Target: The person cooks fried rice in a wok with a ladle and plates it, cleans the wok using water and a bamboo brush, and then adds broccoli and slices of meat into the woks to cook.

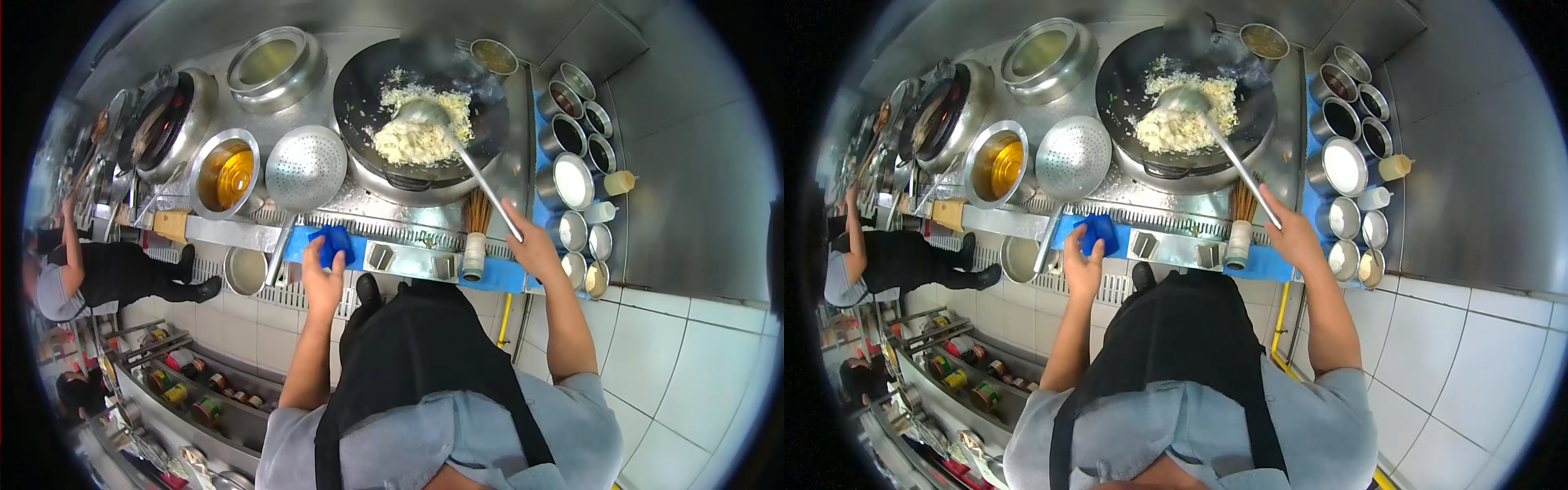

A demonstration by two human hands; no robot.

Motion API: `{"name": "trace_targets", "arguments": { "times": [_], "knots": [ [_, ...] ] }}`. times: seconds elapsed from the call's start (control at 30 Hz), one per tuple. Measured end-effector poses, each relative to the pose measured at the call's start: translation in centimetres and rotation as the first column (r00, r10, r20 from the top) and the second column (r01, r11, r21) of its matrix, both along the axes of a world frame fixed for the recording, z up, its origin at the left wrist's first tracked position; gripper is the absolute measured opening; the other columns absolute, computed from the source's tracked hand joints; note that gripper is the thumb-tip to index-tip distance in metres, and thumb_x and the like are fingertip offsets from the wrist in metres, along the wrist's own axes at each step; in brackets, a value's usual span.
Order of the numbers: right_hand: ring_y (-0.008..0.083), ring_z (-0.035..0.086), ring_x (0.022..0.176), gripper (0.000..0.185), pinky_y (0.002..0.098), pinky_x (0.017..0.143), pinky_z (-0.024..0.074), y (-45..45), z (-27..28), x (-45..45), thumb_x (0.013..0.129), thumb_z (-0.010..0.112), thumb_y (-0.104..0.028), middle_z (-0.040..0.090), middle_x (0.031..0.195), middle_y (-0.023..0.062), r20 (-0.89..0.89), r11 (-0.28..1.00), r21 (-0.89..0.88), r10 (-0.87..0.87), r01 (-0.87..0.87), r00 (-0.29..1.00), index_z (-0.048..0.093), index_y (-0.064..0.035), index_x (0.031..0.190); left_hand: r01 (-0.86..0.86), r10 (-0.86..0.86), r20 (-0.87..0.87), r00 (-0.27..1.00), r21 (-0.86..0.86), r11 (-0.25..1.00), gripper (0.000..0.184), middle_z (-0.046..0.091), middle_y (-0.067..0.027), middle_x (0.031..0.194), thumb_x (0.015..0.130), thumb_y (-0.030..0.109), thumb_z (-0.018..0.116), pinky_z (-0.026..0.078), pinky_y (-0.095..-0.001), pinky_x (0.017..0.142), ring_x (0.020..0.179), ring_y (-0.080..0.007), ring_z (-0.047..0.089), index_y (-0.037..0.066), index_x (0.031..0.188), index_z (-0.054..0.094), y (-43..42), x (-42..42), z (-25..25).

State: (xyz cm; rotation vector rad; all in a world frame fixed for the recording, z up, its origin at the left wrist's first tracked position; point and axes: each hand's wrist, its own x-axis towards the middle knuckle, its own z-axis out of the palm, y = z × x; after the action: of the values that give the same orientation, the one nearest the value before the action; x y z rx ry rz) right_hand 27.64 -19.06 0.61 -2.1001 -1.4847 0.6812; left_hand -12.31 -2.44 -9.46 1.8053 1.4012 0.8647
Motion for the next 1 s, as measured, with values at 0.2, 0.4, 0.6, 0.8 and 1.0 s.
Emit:
{"name": "trace_targets", "arguments": {
  "times": [0.2, 0.4, 0.6, 0.8, 1.0],
  "knots": [
    [0.0407, 0.070, 0.105, 0.077, 0.0445, 0.092, 0.0527, 10.7, 0.4, -2.7, 0.094, 0.059, -0.009, 0.067, 0.125, 0.0265, -0.297, 0.883, -0.296, -0.448, 0.365, 0.843, 0.029, -0.0289, 0.162, 0.369, -0.366, -0.075, 0.927, 0.346, 0.863, 0.055, 0.058, -0.0198, 0.139, 0.085, 0.011, 0.077, 0.043, -0.0478, 0.109, 0.130, -0.0400, 0.054, 0.001, 0.135, 0.056, 1.4, 9.0, 4.4],
    [0.0434, 0.069, 0.096, 0.077, 0.0474, 0.086, 0.0541, 5.9, -0.1, -4.1, 0.092, 0.061, -0.010, 0.070, 0.108, 0.0261, -0.050, 0.988, -0.154, -0.004, -0.004, 0.999, 0.034, -0.0363, 0.160, 0.558, -0.514, -0.230, 0.826, 0.464, 0.688, 0.062, 0.052, -0.0171, 0.145, 0.081, 0.015, 0.077, 0.036, -0.0518, 0.117, 0.138, -0.0366, 0.047, 0.003, 0.137, 0.054, 4.3, 15.0, 4.5],
    [0.0453, 0.068, 0.100, 0.081, 0.0492, 0.089, 0.0538, -3.2, 7.1, -6.8, 0.089, 0.065, -0.003, 0.071, 0.113, 0.0238, 0.140, 0.980, -0.182, -0.054, 0.079, 0.989, 0.039, -0.0384, 0.157, 0.646, -0.570, -0.309, 0.761, 0.440, 0.624, 0.063, 0.056, -0.0159, 0.137, 0.079, 0.016, 0.078, 0.034, -0.0513, 0.119, 0.135, -0.0359, 0.048, 0.000, 0.135, 0.054, 5.5, 14.6, 3.2],
    [0.0456, 0.068, 0.096, 0.083, 0.0522, 0.086, 0.0533, 4.8, 2.0, -7.3, 0.091, 0.053, -0.003, 0.069, 0.106, 0.0303, 0.297, 0.906, -0.340, -0.152, 0.253, 0.943, 0.030, -0.0441, 0.159, 0.668, -0.620, -0.262, 0.740, 0.397, 0.629, 0.055, 0.059, -0.0171, 0.122, 0.078, 0.014, 0.077, 0.036, -0.0518, 0.116, 0.120, -0.0359, 0.055, 0.001, 0.127, 0.056, 6.2, 15.0, 2.6],
    [0.0409, 0.071, 0.093, 0.090, 0.0509, 0.082, 0.0553, 8.7, -0.2, -11.1, 0.089, 0.053, -0.003, 0.072, 0.100, 0.0246, 0.205, 0.896, -0.392, -0.139, 0.211, 0.969, 0.021, -0.0482, 0.161, 0.702, -0.664, -0.272, 0.696, 0.453, 0.550, 0.058, 0.060, -0.0188, 0.121, 0.078, 0.016, 0.079, 0.037, -0.0533, 0.115, 0.117, -0.0381, 0.057, 0.002, 0.129, 0.055, 7.0, 14.7, 2.1]
  ]
}}
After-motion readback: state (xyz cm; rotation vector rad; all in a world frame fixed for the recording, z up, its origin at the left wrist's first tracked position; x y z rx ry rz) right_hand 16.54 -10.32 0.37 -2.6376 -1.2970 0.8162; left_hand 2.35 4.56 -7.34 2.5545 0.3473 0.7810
